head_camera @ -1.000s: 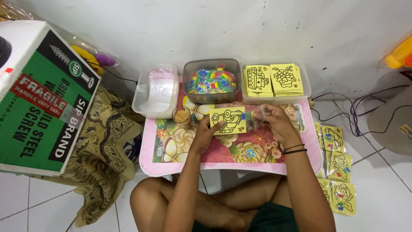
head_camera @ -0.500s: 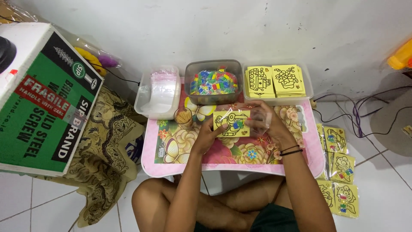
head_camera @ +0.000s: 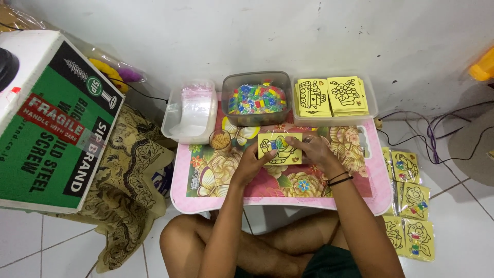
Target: The person is packaging small yellow cards and colorful packets into clear plastic bags at a steady pace.
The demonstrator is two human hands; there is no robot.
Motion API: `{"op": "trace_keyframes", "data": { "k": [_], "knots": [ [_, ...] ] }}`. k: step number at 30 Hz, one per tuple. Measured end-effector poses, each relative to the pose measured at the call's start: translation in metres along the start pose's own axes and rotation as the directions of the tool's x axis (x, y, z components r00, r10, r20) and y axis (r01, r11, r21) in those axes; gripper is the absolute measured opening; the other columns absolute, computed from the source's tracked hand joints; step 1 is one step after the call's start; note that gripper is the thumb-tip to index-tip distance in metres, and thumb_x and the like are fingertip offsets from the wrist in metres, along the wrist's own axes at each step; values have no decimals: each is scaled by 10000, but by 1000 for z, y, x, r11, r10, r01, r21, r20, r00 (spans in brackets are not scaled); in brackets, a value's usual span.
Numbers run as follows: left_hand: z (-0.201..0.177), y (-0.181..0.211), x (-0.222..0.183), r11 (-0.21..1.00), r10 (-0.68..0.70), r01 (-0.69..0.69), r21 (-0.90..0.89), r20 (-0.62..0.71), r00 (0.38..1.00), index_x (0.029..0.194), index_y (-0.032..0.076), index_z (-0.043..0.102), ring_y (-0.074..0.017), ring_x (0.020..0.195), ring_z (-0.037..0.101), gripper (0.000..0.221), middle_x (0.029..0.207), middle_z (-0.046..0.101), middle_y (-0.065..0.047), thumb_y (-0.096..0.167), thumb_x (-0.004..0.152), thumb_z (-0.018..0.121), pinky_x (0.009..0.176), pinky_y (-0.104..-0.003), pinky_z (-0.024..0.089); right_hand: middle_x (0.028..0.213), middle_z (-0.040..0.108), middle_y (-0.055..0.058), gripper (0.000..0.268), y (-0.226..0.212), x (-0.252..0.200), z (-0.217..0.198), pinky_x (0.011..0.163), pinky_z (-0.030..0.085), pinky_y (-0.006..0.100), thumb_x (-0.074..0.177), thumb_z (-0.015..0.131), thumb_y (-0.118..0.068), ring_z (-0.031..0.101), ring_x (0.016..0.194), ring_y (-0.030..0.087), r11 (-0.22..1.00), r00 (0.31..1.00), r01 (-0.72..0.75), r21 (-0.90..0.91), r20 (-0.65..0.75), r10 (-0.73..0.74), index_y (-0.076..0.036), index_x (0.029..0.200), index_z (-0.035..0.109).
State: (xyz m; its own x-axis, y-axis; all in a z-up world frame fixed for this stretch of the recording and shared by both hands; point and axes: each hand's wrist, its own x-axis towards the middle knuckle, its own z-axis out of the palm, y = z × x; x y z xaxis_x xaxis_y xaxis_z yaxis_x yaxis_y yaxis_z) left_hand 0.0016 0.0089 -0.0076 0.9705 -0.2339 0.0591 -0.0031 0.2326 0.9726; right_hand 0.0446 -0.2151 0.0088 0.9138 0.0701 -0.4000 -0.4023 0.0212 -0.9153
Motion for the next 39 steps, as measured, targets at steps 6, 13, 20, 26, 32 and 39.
{"op": "trace_keyframes", "data": {
  "k": [6, 13, 20, 26, 32, 39],
  "knots": [
    [-5, -8, 1, 1000, -5, 6, 30, -44, 999, 1075, -3, 706, -158, 812, 668, 252, 885, 735, -113, 236, 997, 698, 772, -343, 562, 788, 764, 214, 257, -25, -30, 3, 650, 639, 414, 911, 783, -242, 721, 684, 262, 938, 902, 341, -62, 305, -307, 9, 962, 799],
    [2, 6, -1, 999, -28, 30, 44, -48, 998, 965, 10, 711, -121, 755, 664, 176, 814, 741, -80, 182, 950, 744, 712, -284, 554, 840, 801, 131, 195, -2, -10, -20, 751, 539, 288, 839, 830, -126, 670, 791, 167, 898, 833, 434, -65, 409, -373, 7, 981, 821],
    [9, 17, -4, 998, -20, 22, 59, -38, 999, 939, 12, 697, -132, 778, 642, 197, 815, 726, -70, 203, 948, 748, 735, -307, 549, 651, 644, 61, 223, -18, -24, -5, 495, 360, 272, 804, 827, -75, 469, 532, 106, 945, 877, 327, 33, 361, -316, 14, 979, 721],
    [-7, -14, 6, 998, -3, 2, 70, 21, 1000, 947, 30, 736, -137, 743, 633, 221, 815, 728, -79, 236, 1009, 683, 747, -323, 539, 740, 697, 28, 164, -9, -24, 0, 704, 512, 241, 784, 868, -83, 606, 709, 93, 893, 879, 447, -42, 205, -430, -28, 904, 770],
    [-5, -7, 4, 995, 17, -20, 101, 26, 1000, 872, 60, 706, -122, 734, 552, 307, 750, 655, -56, 284, 1061, 615, 752, -322, 500, 693, 692, 46, 133, -30, -37, 8, 679, 494, 254, 783, 862, -105, 578, 690, 102, 856, 848, 510, -79, 214, -485, -39, 847, 765],
    [-1, 3, 1, 990, 38, -42, 137, 32, 999, 789, 64, 649, -117, 672, 462, 355, 657, 583, -47, 279, 1068, 605, 732, -331, 464, 653, 648, 47, 182, -31, -39, 16, 681, 453, 255, 776, 886, -135, 547, 676, 107, 805, 802, 586, -96, 213, -558, -49, 767, 727]
  ]
}}
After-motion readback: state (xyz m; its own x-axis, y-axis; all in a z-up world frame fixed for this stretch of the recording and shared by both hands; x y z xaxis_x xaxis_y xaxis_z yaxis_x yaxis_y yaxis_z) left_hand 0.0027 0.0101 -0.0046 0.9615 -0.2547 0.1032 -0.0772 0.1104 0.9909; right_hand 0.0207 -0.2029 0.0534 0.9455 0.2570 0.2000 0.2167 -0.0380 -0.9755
